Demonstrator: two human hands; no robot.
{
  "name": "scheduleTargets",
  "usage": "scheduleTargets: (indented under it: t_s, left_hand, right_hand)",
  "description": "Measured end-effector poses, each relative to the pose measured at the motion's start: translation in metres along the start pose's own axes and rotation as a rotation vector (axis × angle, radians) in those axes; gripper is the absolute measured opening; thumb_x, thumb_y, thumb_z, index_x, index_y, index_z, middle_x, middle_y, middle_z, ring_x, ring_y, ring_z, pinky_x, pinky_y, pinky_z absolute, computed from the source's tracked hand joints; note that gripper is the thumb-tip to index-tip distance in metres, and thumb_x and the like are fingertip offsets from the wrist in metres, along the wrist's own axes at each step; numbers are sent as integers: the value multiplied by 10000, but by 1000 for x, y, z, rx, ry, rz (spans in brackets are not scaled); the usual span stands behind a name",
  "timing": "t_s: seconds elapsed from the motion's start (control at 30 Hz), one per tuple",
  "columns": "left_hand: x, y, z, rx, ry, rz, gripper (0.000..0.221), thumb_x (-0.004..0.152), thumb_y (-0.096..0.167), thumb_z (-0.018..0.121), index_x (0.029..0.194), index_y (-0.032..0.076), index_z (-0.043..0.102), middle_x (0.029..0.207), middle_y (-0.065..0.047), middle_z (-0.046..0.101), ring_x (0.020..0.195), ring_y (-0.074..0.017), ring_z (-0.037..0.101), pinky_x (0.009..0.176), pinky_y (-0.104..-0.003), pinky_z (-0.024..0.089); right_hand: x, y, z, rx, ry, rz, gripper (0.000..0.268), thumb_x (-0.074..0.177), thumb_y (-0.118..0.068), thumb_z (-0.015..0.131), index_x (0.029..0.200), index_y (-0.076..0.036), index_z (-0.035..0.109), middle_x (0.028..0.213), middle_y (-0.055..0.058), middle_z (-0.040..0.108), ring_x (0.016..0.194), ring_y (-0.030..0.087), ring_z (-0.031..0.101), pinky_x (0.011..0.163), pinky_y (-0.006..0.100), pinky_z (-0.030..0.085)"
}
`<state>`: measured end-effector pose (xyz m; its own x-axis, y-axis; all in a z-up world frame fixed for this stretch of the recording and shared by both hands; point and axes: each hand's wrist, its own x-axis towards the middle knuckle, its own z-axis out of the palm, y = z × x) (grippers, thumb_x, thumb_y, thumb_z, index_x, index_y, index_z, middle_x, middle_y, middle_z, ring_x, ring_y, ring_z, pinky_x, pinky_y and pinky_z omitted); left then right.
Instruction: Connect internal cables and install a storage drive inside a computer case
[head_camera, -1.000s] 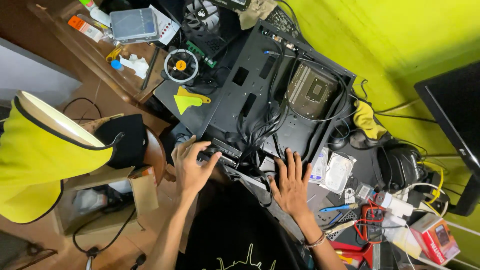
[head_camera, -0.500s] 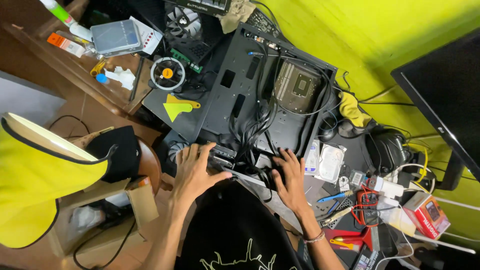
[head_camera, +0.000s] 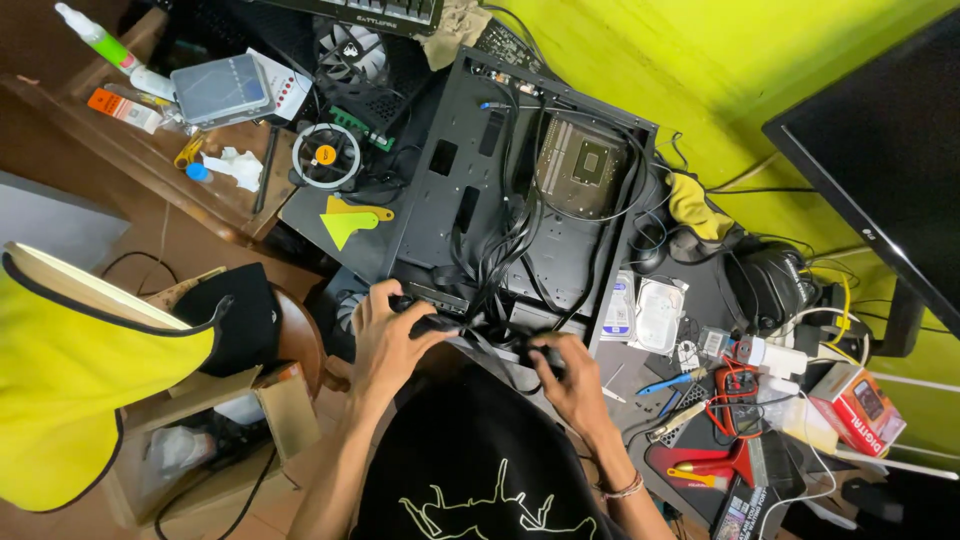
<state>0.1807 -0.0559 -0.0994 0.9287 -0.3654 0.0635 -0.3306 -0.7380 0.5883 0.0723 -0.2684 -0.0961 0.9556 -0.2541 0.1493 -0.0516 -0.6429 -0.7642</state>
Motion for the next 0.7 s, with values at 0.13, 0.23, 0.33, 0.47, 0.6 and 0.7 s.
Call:
scheduleTargets:
  t_s: [0.13,0.23,0.33,0.47,0.6,0.7]
  left_hand:
    - [4,-10,24,119,44,-21,283,592,411,716,750,251,544,996,31,330,916,-254,466,865,-418,354]
    - [7,-4,33,145,114,-82,308,547,329,762,761,268,549,990,15,341,916,-257,451,838,-421,359]
    - [7,-3,36,224,188,-39,348,612,284,731,896,301,529,1093,-32,347,955,-276,428,863,-466,328]
    - [5,8,2,6,17,1,528,562,274,754,1038,244,525,1218,-88,291,1057,-330,375,920,-564,241]
    - [3,3,-20,-202,-191,-4,644,553,234,750,1148,234,504,1317,-125,212,1176,-384,283,959,-610,164]
    - [-1,8,-26,-193,-120,78,614,556,260,754,1127,231,528,1308,-122,246,1166,-379,291,945,-617,152]
  right_hand:
    - [14,-2,-7,51,65,111,114,750,-177,660,851,-143,620,635,27,654,608,158,638,616,285,482]
    - [25,-3,-11,-28,90,136,70,763,-168,649,826,-145,631,641,45,656,607,177,642,605,291,481]
    - [25,-4,-15,-47,2,126,68,758,-168,646,812,-127,641,684,69,663,639,218,643,616,293,496]
    - [16,-17,-25,-33,-11,149,107,773,-203,627,832,-114,638,698,83,657,658,234,638,631,317,495]
    - [9,-6,-30,-52,73,157,85,789,-172,615,818,-97,641,682,107,641,659,261,628,644,341,478]
    - [6,3,-34,-74,118,179,75,789,-157,613,814,-95,647,699,112,637,686,267,619,670,346,472]
